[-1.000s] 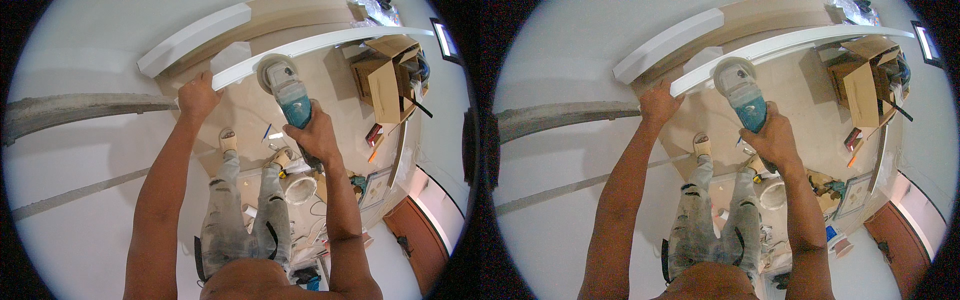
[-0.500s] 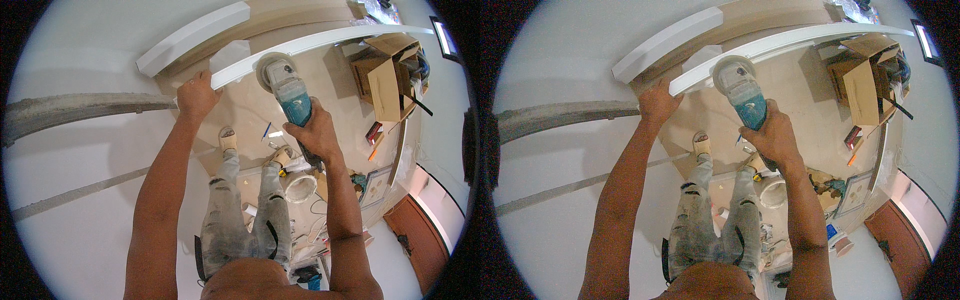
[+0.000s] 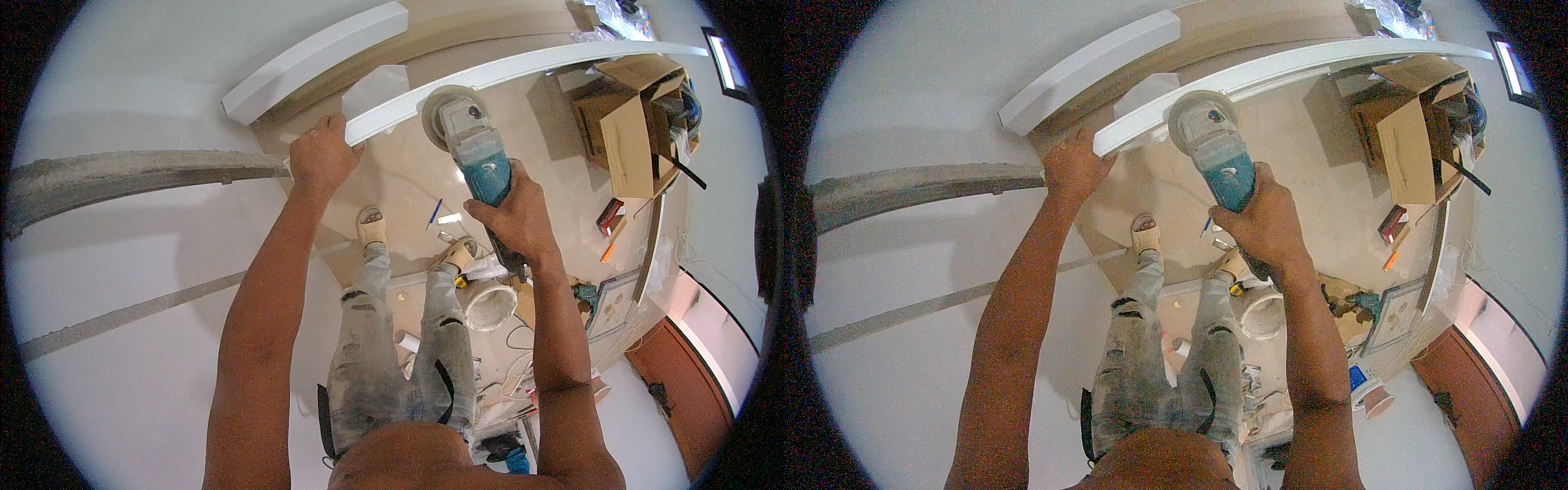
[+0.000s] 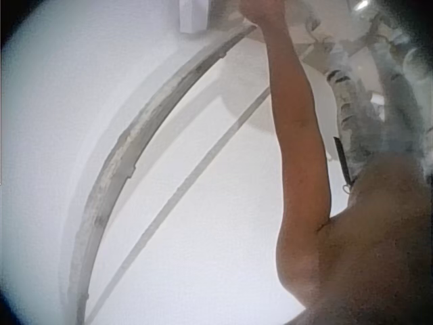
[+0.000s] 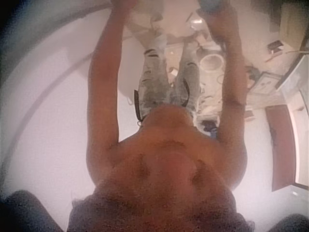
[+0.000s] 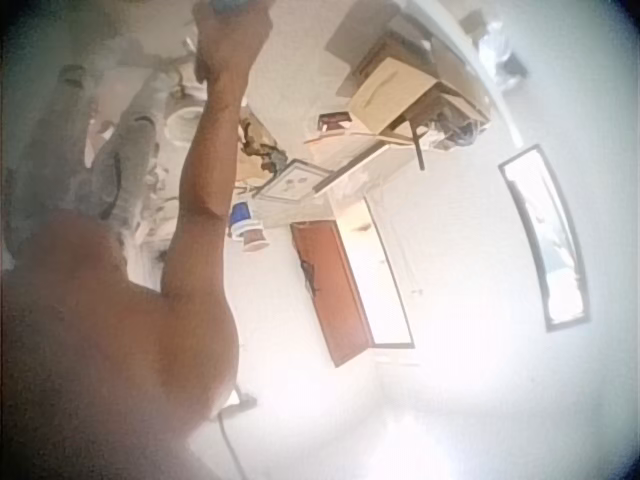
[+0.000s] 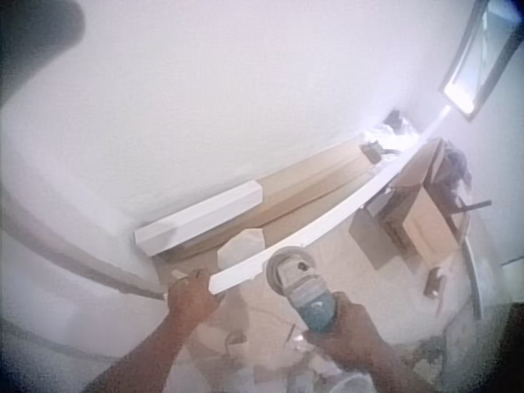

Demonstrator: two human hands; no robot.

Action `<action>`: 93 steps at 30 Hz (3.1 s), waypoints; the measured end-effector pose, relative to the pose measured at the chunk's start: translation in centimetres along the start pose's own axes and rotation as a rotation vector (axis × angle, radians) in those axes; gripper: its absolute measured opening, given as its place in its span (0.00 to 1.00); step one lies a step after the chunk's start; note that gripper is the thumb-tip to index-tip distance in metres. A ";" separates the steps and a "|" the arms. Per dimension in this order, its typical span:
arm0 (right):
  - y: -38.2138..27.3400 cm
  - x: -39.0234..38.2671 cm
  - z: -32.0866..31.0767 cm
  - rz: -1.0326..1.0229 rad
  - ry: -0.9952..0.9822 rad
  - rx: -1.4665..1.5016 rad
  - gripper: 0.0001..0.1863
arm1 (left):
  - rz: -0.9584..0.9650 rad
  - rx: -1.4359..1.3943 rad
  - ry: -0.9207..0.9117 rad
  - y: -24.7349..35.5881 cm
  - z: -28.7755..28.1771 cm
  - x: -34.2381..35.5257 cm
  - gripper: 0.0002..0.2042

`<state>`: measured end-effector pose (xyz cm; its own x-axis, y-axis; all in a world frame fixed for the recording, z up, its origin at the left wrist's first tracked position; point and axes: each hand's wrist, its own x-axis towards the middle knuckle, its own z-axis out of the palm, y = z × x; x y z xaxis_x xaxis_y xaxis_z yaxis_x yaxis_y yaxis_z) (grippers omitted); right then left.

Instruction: The person uses an angle grinder to smooth the edges of white molding pieces. They hold the molding with one hand and operate the grinder with the other, moving along the length of the pieces.

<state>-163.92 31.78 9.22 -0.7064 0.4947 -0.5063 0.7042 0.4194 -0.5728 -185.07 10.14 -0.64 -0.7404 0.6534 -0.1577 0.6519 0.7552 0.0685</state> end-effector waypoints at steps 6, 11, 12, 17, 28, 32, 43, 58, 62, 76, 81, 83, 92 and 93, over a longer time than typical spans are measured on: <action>0.0 0.2 0.1 -0.017 -0.020 -0.025 0.35 | -0.013 -0.014 -0.015 0.1 0.0 0.1 0.21; 0.2 0.1 0.1 -0.022 -0.007 -0.009 0.35 | -0.022 -0.038 -0.021 0.1 0.0 0.1 0.21; 0.3 0.1 0.1 -0.026 -0.001 -0.008 0.35 | -0.024 -0.028 -0.027 0.1 0.0 0.1 0.21; 0.5 0.2 -0.1 -0.010 0.019 0.007 0.34 | -0.036 -0.019 -0.053 0.1 0.0 0.1 0.21; 0.6 0.0 -1.0 0.025 0.073 0.025 0.35 | -0.046 -0.017 -0.064 0.3 -0.4 0.0 0.21; 0.8 -0.1 -0.8 0.002 0.057 0.016 0.35 | -0.040 -0.025 -0.049 0.3 -0.6 0.0 0.21; 0.8 -0.1 -0.2 0.006 0.055 -0.028 0.33 | -0.057 -0.031 -0.077 0.4 -0.5 -0.1 0.22; 1.6 0.2 -1.0 -0.003 0.090 -0.014 0.31 | -0.059 -0.016 -0.106 0.3 -0.3 -0.2 0.22; 1.5 0.2 -1.3 0.015 0.083 -0.019 0.33 | -0.042 -0.018 -0.071 0.2 -0.1 -0.3 0.22; 1.4 0.0 -0.8 0.002 0.061 -0.013 0.35 | -0.062 -0.029 -0.088 0.4 -0.5 -0.1 0.22; 1.2 0.0 -0.6 -0.013 0.052 -0.036 0.34 | -0.046 -0.038 -0.063 0.3 -0.4 -0.2 0.22; 1.3 -0.1 -0.6 -0.004 0.067 -0.011 0.33 | -0.048 -0.045 -0.062 0.2 -0.2 -0.3 0.22; 2.3 0.6 -1.8 0.000 0.109 -0.018 0.32 | -0.031 -0.051 -0.044 -0.1 0.1 -0.3 0.22; 2.3 0.6 -1.9 0.005 0.114 -0.024 0.32 | -0.033 -0.049 -0.053 -0.1 0.1 -0.3 0.22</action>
<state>-162.59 34.50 8.83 -0.6915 0.5792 -0.4317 0.7099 0.4342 -0.5545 -184.91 9.85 -0.75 -0.7509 0.6254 -0.2122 0.6176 0.7788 0.1099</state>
